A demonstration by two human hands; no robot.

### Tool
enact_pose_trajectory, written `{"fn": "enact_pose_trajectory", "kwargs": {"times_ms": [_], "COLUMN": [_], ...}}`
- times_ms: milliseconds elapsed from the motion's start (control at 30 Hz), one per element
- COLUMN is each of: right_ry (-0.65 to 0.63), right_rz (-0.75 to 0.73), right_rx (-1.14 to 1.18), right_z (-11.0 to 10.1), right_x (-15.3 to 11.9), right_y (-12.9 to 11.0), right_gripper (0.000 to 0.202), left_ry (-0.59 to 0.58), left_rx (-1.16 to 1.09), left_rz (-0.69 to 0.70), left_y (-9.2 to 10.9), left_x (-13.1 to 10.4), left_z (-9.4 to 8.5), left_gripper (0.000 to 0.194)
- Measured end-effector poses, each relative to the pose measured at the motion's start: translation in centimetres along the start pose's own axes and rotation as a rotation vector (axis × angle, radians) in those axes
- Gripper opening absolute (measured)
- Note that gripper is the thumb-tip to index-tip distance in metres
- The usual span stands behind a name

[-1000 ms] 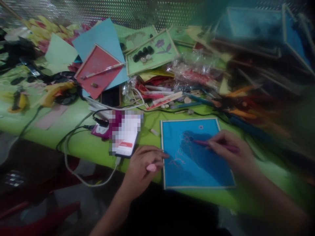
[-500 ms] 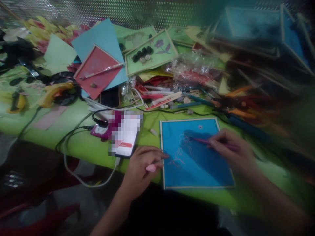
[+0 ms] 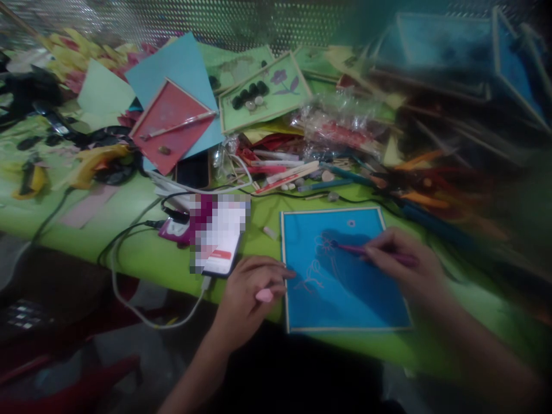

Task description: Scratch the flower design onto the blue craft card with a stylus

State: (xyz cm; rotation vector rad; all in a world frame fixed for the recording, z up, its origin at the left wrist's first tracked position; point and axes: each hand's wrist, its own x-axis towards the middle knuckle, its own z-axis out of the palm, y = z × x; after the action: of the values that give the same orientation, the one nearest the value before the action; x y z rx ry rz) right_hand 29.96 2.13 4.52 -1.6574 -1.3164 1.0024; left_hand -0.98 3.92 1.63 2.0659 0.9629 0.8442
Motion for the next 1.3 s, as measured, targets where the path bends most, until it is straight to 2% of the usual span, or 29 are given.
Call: {"fn": "enact_pose_trajectory", "kwargs": {"times_ms": [400, 733, 1033, 1300], "right_ry": [-0.001, -0.055, -0.049, -0.058], "right_rz": [-0.007, 0.058, 0.033, 0.02], "right_rx": [-0.028, -0.023, -0.038, -0.025], "right_z": [-0.11, 0.06, 0.08, -0.03], "right_x": [-0.02, 0.05, 0.0, 0.03], "right_y": [0.26, -0.03, -0.29, -0.08], "right_gripper": [0.018, 0.019, 0.02, 0.017], "left_ry": [-0.002, 0.007, 0.011, 0.011], "left_rx": [-0.001, 0.016, 0.009, 0.002], "left_rz": [0.002, 0.012, 0.006, 0.004], "left_y": [0.19, 0.2, 0.17, 0.35], "left_x": [0.18, 0.16, 0.13, 0.27], "left_z": [-0.13, -0.08, -0.11, -0.13], "left_gripper": [0.029, 0.032, 0.026, 0.033]}}
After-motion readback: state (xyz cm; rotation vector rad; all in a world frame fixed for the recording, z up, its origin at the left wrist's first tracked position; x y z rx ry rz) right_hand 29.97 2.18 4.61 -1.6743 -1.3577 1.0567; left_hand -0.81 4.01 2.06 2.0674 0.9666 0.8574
